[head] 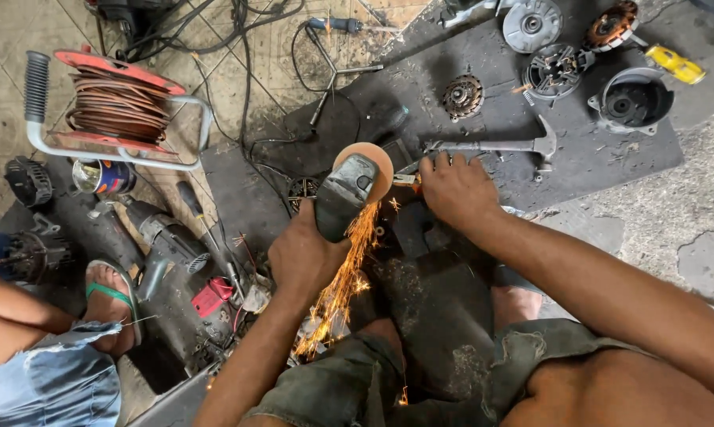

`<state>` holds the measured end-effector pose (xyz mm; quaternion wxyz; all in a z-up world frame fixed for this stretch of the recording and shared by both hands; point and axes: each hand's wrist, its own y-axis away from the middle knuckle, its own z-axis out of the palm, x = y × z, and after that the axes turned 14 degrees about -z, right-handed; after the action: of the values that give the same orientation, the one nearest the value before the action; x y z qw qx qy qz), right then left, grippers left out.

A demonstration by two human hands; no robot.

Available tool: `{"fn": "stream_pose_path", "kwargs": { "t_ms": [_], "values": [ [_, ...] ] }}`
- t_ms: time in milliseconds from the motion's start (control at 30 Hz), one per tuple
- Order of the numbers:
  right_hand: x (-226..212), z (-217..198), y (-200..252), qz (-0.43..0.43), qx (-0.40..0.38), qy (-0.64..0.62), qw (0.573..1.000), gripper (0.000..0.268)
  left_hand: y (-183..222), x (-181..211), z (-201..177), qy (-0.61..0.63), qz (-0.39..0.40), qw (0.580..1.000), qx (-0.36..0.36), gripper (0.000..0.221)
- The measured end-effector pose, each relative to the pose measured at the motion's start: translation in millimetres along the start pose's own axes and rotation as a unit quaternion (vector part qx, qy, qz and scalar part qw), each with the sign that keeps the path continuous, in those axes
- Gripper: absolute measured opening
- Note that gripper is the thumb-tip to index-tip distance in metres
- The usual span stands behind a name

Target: Using an angle grinder to smooth the edges of a metal motor component while holding it with pliers.

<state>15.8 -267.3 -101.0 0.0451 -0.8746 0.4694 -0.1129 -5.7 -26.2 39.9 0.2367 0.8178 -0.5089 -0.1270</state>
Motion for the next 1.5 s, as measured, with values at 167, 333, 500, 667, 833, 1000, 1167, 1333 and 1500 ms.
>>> {"fn": "stream_pose_path", "kwargs": {
  "t_ms": [167, 333, 500, 667, 833, 1000, 1167, 1333, 1500],
  "values": [
    [8, -14, -8, -0.01, -0.093, -0.087, 0.992, 0.014, -11, -13, 8, 0.026, 0.016, 0.999, 0.044, 0.075],
    [18, -26, -14, -0.02, -0.182, -0.187, 0.965, 0.019, -18, -21, 17, 0.038, 0.001, 0.998, 0.051, 0.075],
    [25, -30, -16, -0.028, -0.236, -0.172, 0.956, 0.023, -33, -23, 24, 0.009, -0.008, 0.999, 0.034, 0.078],
    [29, -30, -15, -0.03, -0.245, -0.183, 0.952, 0.025, -34, -20, 23, 0.027, 0.013, 0.999, 0.031, 0.079],
    [28, -27, -12, -0.042, -0.241, -0.149, 0.958, 0.025, -36, -18, 24, 0.034, 0.038, 0.998, 0.034, 0.08],
    [27, -21, -8, -0.044, -0.226, -0.123, 0.965, 0.026, -36, -16, 21, 0.036, 0.052, 0.997, 0.052, 0.077],
    [26, -23, -9, -0.037, -0.238, -0.127, 0.962, 0.027, -29, -12, 12, 0.075, 0.022, 0.996, 0.047, 0.066],
    [25, -34, -18, -0.032, -0.249, -0.137, 0.958, 0.026, -38, -19, 27, 0.042, 0.064, 0.995, 0.069, 0.077],
    [24, -37, -20, -0.023, -0.252, -0.145, 0.957, 0.025, -37, -17, 24, 0.049, 0.062, 0.995, 0.063, 0.076]
  ]
}}
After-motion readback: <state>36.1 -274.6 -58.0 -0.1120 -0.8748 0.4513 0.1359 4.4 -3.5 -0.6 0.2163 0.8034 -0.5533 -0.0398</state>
